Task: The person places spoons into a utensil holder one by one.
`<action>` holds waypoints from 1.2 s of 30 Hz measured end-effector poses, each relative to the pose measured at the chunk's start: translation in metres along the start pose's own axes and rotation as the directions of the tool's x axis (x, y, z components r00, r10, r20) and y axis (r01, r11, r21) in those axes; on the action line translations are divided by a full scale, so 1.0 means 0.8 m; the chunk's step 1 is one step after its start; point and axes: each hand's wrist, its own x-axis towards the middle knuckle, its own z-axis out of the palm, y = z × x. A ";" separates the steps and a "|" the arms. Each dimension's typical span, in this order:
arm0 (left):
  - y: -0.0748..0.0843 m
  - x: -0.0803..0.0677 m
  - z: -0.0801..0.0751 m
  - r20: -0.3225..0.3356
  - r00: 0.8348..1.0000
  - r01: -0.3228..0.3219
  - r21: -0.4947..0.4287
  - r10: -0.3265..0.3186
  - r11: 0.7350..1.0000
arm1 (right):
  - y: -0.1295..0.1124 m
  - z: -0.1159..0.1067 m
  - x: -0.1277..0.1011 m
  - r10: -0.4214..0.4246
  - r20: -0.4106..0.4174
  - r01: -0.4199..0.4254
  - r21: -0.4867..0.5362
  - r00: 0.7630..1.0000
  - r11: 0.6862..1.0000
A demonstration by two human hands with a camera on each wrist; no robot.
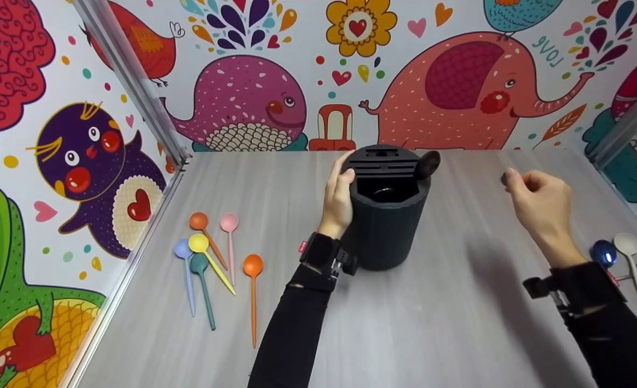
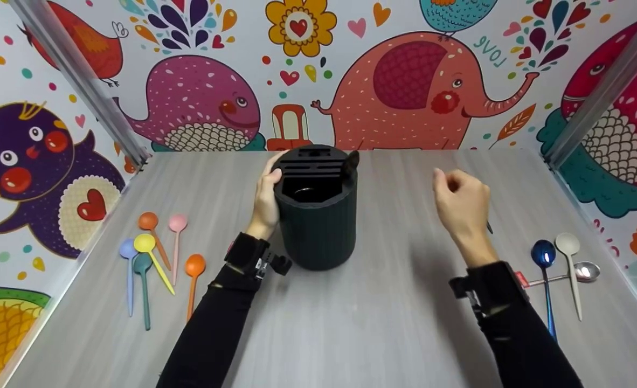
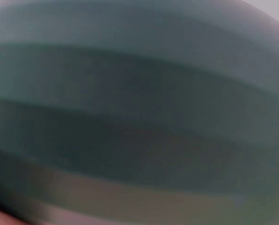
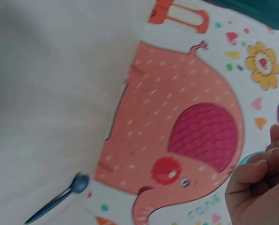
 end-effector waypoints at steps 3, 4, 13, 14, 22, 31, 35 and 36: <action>0.000 -0.001 0.000 0.000 1.000 -0.003 -0.005 0.003 1.000 | 0.021 -0.008 -0.002 0.047 0.043 -0.045 -0.044 0.998 0.998; 0.000 -0.001 0.000 -0.001 1.000 -0.004 -0.006 0.004 1.000 | 0.027 -0.011 -0.002 0.060 0.059 -0.057 -0.063 0.996 0.996; 0.000 -0.003 -0.001 -0.003 1.000 0.005 -0.009 -0.005 1.000 | 0.085 -0.042 0.008 0.129 0.199 -0.070 -0.280 0.971 0.958; -0.001 -0.002 -0.001 -0.003 1.000 0.005 -0.012 -0.005 1.000 | 0.091 -0.046 0.009 0.142 0.217 -0.073 -0.300 0.966 0.951; -0.001 -0.001 -0.001 -0.001 1.000 0.003 -0.012 -0.003 1.000 | 0.133 -0.069 0.008 0.281 0.281 -0.150 -0.411 0.918 0.899; 0.001 0.000 -0.001 0.004 1.000 -0.006 -0.005 0.006 1.000 | 0.163 -0.087 0.004 0.441 0.247 -0.267 -0.517 0.863 0.813; 0.001 0.000 -0.001 0.006 1.000 -0.008 -0.006 0.008 1.000 | 0.174 -0.092 0.005 0.526 0.244 -0.322 -0.564 0.815 0.760; 0.001 0.000 -0.001 0.007 1.000 -0.007 -0.005 0.007 1.000 | 0.176 -0.093 0.006 0.544 0.246 -0.331 -0.574 0.802 0.749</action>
